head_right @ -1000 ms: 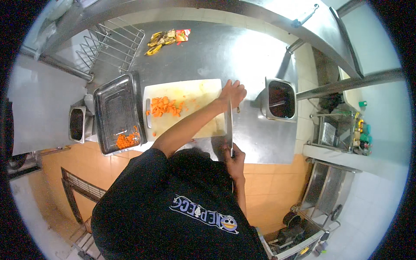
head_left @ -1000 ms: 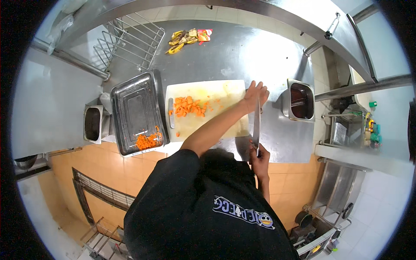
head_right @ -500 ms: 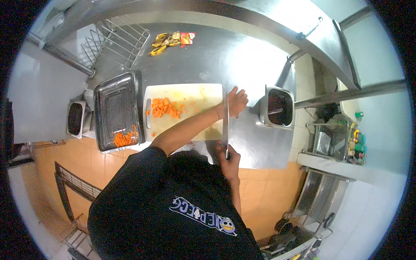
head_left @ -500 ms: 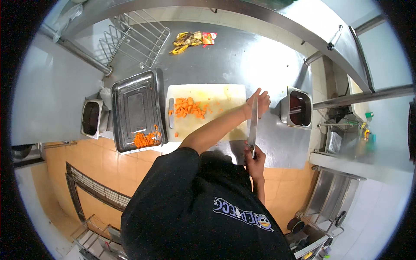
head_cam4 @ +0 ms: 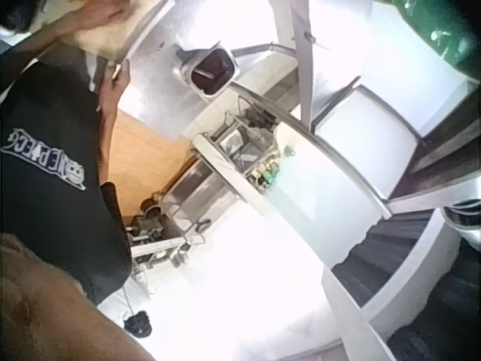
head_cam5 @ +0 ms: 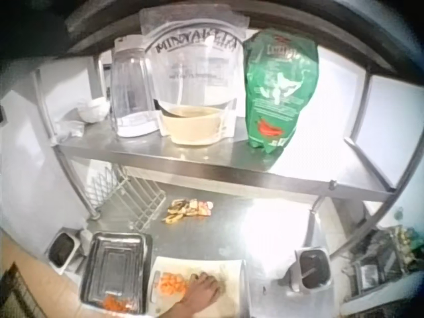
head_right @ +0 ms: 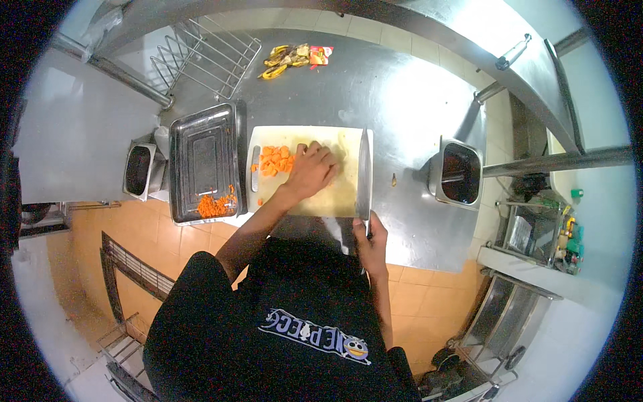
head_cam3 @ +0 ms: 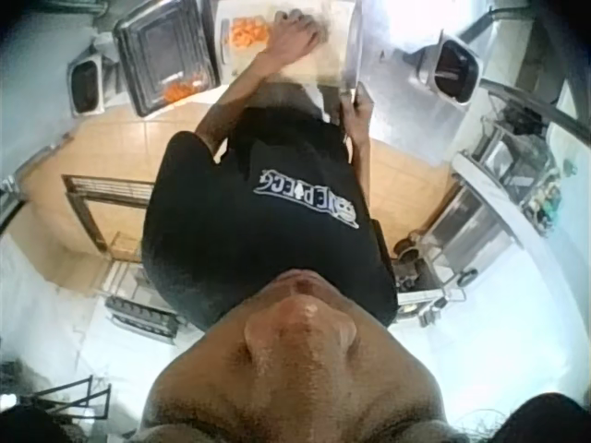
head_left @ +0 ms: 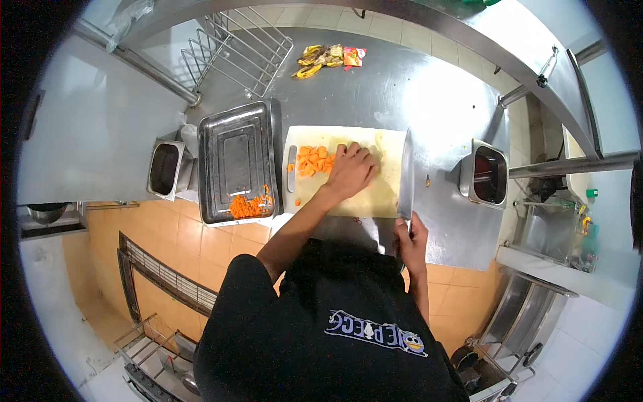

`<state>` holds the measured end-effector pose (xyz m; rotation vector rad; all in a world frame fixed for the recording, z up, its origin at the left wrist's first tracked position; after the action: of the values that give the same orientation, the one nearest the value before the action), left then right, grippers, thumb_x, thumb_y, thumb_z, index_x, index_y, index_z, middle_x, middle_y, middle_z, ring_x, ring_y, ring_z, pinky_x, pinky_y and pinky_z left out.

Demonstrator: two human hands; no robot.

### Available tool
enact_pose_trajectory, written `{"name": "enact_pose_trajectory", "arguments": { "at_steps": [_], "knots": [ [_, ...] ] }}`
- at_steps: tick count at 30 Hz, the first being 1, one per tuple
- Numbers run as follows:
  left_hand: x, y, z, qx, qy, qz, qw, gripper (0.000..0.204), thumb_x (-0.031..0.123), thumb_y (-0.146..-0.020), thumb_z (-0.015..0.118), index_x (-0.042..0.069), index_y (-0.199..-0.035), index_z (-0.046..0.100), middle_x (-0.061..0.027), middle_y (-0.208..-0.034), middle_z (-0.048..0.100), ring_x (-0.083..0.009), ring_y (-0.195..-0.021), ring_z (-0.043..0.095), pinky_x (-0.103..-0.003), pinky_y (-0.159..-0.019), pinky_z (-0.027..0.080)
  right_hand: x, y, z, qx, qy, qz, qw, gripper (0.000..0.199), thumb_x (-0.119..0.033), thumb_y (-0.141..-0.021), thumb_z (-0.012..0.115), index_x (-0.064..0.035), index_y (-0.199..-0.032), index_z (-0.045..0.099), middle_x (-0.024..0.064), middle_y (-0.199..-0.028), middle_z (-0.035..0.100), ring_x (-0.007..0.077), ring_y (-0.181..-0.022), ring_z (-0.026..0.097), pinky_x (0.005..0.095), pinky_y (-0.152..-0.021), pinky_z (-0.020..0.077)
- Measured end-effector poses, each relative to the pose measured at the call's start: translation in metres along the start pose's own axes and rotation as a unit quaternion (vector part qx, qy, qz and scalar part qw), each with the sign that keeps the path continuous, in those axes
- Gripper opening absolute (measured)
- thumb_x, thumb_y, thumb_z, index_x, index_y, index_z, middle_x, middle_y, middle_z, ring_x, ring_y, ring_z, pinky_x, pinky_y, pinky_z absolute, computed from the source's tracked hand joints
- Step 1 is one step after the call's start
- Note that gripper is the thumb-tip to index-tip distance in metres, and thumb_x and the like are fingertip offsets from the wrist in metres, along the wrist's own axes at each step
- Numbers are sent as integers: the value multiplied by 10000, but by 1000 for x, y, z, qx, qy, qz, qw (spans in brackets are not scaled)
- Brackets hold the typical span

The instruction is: The person gathers diced carrots on a metal tray by hand, then chops carrot pieces on a cutting board using a knife.

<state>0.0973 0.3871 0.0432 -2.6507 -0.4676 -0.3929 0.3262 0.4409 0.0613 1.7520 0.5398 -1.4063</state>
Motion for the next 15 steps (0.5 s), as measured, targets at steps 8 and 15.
{"name": "enact_pose_trajectory", "arguments": {
  "at_steps": [8,15],
  "knots": [
    [-70,10,-29,71,25,-148,986,109,182,-939,708,136,-1023,762,-11,-1074,746,-262,-1105,591,-460,-928,400,-59,-8,35,-58,-44,-14,997,357,-203,-1133,509,13,-1403,599,-21,-651,458,70,-536,419,270,-476,331],
    [-70,8,-28,-10,-2,-160,987,186,194,-876,775,199,-1062,780,15,-1115,732,-265,-1174,591,-467,-951,432,-36,-12,42,-15,-64,-64,996,238,-198,-1108,581,4,-1001,649,-36,-629,517,54,-524,461,268,-479,358]
  ]
}}
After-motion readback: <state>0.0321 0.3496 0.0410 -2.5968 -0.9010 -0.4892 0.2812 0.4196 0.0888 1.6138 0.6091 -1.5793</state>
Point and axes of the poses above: each hand's wrist, its own y-axis away from the middle knuckle, its own z-axis out of the palm, x = y × z, the point moved 7 cm from there along -y, towards the middle knuckle
